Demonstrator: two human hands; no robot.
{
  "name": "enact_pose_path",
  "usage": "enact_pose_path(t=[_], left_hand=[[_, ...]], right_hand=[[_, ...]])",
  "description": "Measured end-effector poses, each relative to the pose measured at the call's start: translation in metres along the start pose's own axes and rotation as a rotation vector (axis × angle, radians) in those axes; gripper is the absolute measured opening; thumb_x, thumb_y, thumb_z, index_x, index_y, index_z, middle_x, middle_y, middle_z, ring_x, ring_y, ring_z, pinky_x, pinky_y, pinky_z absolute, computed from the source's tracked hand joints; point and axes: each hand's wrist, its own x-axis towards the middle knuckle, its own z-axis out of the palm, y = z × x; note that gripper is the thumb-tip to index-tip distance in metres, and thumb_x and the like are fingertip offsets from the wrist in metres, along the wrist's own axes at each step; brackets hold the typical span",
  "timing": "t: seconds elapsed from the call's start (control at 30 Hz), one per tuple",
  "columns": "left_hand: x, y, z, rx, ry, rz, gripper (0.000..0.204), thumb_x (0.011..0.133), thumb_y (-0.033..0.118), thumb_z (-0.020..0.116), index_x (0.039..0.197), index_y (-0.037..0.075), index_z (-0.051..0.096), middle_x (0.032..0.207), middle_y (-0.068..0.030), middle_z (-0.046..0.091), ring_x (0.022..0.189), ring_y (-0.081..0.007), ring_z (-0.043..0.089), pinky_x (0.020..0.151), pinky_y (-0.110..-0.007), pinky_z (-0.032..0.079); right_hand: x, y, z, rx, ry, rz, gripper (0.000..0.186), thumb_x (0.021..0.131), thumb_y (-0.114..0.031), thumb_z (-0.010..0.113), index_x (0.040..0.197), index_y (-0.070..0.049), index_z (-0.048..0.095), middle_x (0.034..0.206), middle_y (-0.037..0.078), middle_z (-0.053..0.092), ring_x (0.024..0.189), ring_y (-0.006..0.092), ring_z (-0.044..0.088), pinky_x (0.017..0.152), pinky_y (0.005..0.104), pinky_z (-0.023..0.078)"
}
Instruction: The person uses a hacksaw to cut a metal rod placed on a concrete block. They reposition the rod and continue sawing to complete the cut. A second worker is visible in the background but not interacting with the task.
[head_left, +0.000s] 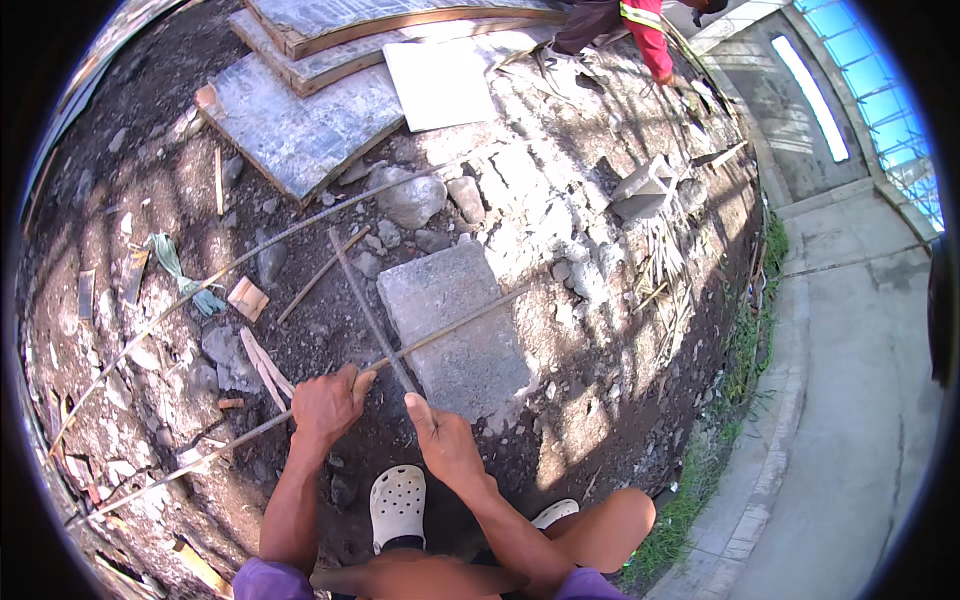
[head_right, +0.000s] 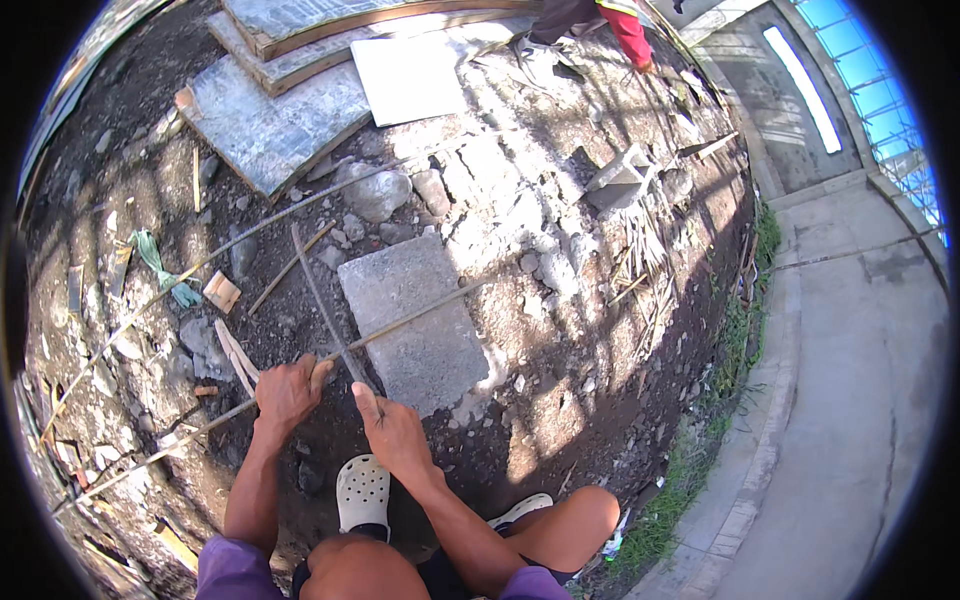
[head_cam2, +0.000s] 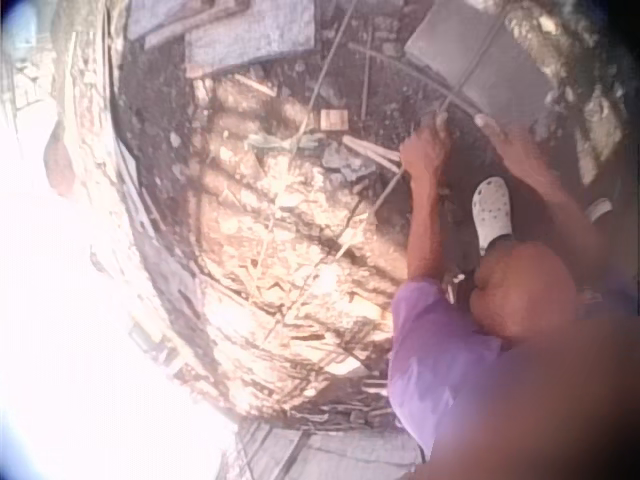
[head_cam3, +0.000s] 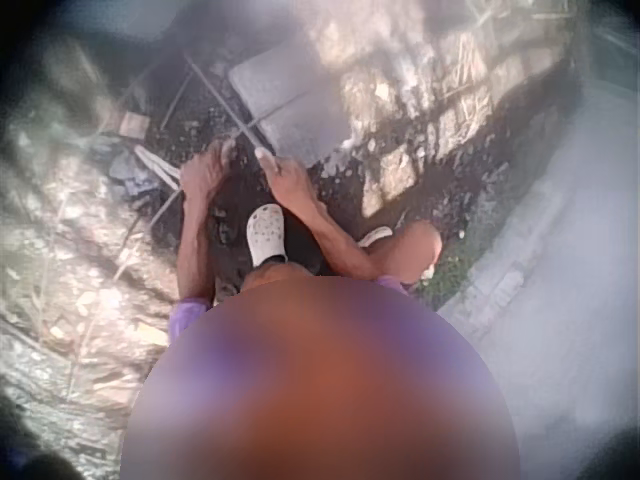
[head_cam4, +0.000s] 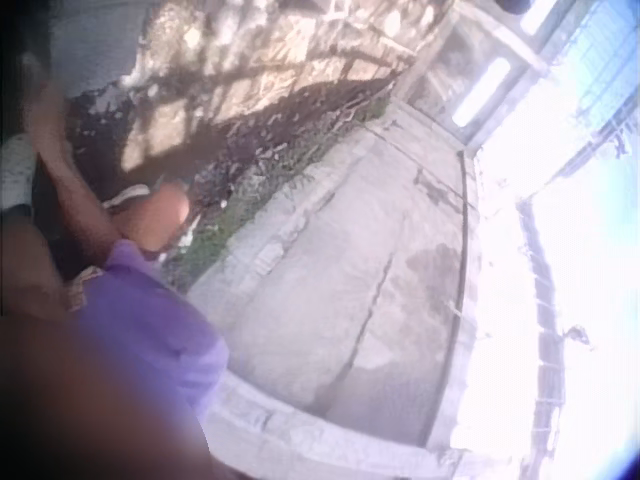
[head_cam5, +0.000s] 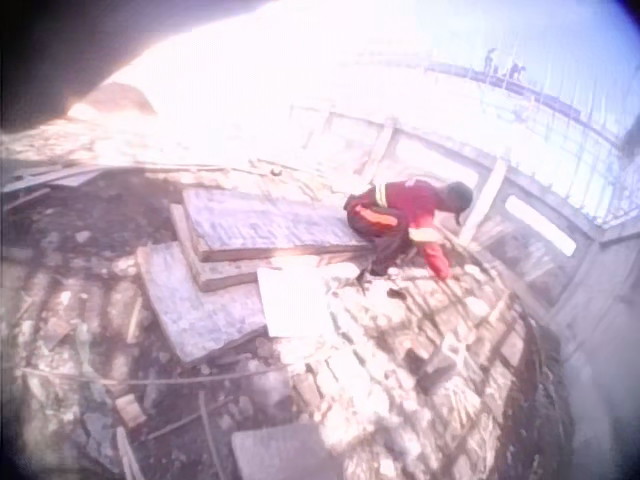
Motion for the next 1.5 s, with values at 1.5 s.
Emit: enact_pose_path(t=[1.5], left_hand=[[0.050,0.197,-0.152,0.019,0.216,1.006,0.029,0.091,0.039,0.077,0.080,0.013,0.069,0.078,-0.0027,0.059,0.074,-0.0236,0.061,0.066,-0.039,0.046]], right_hand=[[0.018,0.062,0.036,-0.011,0.034,-0.368,0.051,0.111,-0.047,0.041,0.126,-0.002,0.061,0.096,0.035,0.070,0.101,0.0579,0.064,0.085,0.0664,0.050]])
